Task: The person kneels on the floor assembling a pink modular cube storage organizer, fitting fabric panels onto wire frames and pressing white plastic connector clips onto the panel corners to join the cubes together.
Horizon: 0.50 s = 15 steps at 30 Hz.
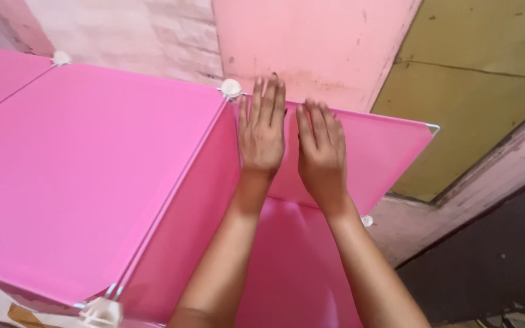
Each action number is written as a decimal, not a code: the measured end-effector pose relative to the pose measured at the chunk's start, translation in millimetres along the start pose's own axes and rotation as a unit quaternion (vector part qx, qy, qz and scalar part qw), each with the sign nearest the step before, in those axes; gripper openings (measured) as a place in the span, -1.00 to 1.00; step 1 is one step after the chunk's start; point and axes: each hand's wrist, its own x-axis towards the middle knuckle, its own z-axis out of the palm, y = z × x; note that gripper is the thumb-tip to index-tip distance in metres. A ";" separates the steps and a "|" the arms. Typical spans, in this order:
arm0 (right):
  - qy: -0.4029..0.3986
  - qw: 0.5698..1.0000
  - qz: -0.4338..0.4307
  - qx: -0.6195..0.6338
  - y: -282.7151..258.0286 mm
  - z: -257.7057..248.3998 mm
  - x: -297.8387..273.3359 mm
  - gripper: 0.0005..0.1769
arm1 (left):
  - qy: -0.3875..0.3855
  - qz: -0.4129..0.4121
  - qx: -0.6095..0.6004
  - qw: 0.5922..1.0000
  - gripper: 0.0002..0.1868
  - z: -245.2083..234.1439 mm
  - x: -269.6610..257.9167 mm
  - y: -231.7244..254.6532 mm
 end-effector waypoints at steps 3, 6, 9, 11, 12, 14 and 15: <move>-0.022 0.999 -0.006 -0.036 -1.7 9.8 32.0 -0.45 | -0.041 -0.020 0.042 0.998 -0.47 2.1 12.2 -12.3; -0.048 0.998 0.018 -0.033 -2.6 16.9 38.2 -0.44 | -0.067 -0.041 0.034 0.996 -0.53 4.7 9.2 -18.8; -0.057 0.997 0.034 -0.034 -1.5 20.9 30.5 -0.47 | -0.064 -0.045 0.004 0.997 -0.54 8.5 2.3 -21.6; -0.056 0.997 0.038 -0.034 -1.3 23.6 29.2 -0.49 | -0.054 -0.041 -0.001 0.998 -0.54 9.7 2.3 -24.4; -0.055 0.997 0.039 -0.031 -1.2 24.4 29.3 -0.49 | -0.049 -0.037 0.003 0.998 -0.53 10.2 3.2 -25.4; -0.054 0.997 0.041 -0.024 -1.1 24.9 25.1 -0.49 | -0.052 -0.038 0.001 0.998 -0.52 11.2 0.4 -25.2; -0.049 0.998 0.040 -0.020 0.0 25.6 25.0 -0.48 | -0.056 -0.041 -0.001 0.998 -0.52 12.0 1.3 -25.6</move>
